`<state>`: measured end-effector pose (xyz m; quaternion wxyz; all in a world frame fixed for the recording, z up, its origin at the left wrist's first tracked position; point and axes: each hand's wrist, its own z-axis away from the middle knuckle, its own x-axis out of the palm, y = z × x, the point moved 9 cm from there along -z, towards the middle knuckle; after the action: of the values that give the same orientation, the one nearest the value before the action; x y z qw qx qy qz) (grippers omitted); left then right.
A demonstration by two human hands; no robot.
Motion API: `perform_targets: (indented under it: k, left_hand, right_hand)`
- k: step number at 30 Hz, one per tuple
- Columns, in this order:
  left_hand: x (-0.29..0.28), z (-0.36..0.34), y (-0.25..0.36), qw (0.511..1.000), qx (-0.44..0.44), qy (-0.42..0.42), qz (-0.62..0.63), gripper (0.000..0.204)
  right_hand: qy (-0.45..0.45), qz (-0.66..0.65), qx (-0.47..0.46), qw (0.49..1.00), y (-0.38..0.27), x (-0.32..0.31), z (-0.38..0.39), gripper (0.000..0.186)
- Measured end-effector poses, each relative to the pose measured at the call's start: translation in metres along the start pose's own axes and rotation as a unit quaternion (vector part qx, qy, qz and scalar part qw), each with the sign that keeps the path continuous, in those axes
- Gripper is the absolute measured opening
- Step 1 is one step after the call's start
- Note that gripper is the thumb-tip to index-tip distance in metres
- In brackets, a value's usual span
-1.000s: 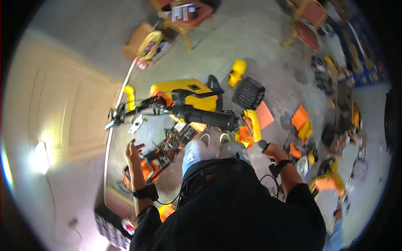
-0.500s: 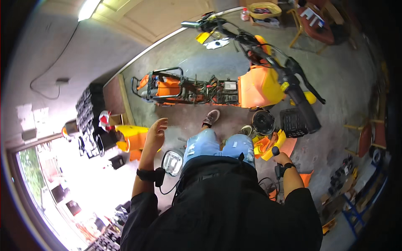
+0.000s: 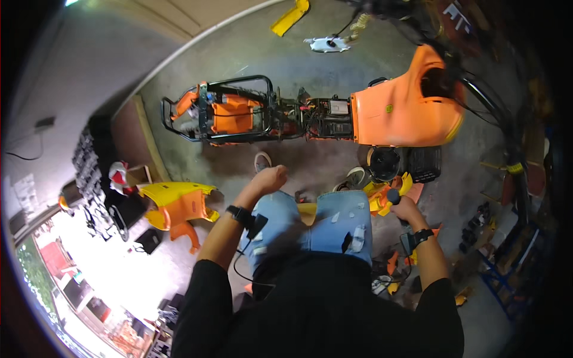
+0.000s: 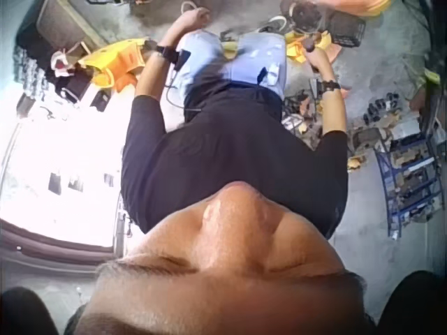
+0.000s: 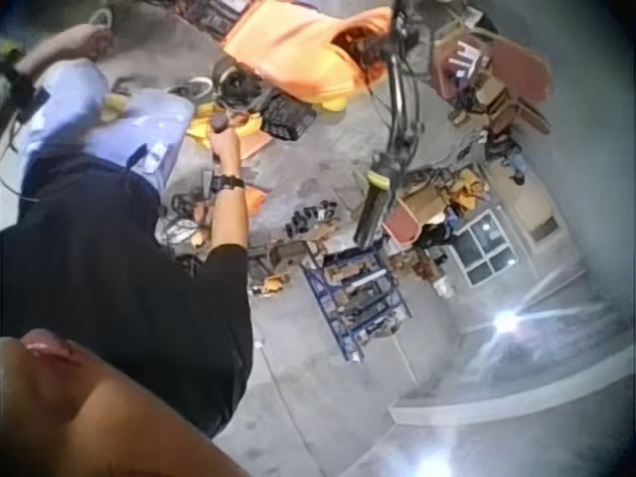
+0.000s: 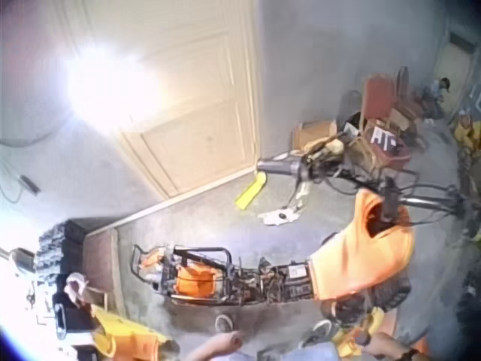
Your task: The recorder uses a power drill to assemble or disassemble the front cowls and electronic components of an electric scooter.
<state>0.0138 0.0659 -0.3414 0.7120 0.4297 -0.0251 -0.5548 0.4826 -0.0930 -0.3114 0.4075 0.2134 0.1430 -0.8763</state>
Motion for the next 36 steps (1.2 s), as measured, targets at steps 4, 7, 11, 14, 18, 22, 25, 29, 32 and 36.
perform_targets:
  k: [4,7,11,14,18,22,25,29,32,36]
  left_hand:
    - [0.07,-0.087,-0.085,0.983,-0.047,-0.129,-0.126,0.038]
    - [0.146,-0.12,-0.113,0.986,-0.015,-0.164,-0.037,0.043]
    - [0.288,-0.118,-0.145,0.97,-0.017,-0.238,0.041,0.059]
    - [0.382,-0.099,-0.164,0.949,-0.014,-0.314,0.02,0.073]
    - [0.451,-0.073,-0.168,0.932,-0.033,-0.348,-0.097,0.116]
    - [0.473,-0.098,-0.149,0.939,-0.003,-0.269,-0.215,0.129]
    - [0.49,-0.119,-0.158,0.93,-0.005,-0.345,-0.126,0.13]
    - [0.489,-0.132,-0.167,0.917,0.007,-0.399,-0.028,0.127]
    - [0.484,-0.132,-0.164,0.91,-0.003,-0.41,-0.053,0.124]
    - [0.472,-0.133,-0.163,0.916,-0.006,-0.397,-0.066,0.12]
  right_hand:
    - [-0.065,-0.091,-0.032,0.993,-0.091,0.066,-0.034,0.026]
    - [-0.121,-0.313,-0.012,0.942,-0.136,0.126,-0.077,0.016]
    - [-0.151,-0.488,0.013,0.86,-0.164,0.203,-0.137,0.017]
    - [-0.146,-0.538,0.093,0.825,-0.156,0.237,-0.171,0.015]
    - [-0.115,-0.626,0.163,0.754,-0.135,0.258,-0.204,0.017]
    - [-0.115,-0.656,0.252,0.702,-0.102,0.26,-0.232,0.022]
    - [-0.121,-0.654,0.188,0.723,-0.099,0.239,-0.242,0.019]
    - [-0.073,-0.657,0.12,0.74,-0.108,0.207,-0.239,0.021]
    - [-0.072,-0.656,0.11,0.743,-0.114,0.193,-0.235,0.021]
    - [-0.134,-0.672,0.157,0.711,-0.116,0.2,-0.235,0.024]
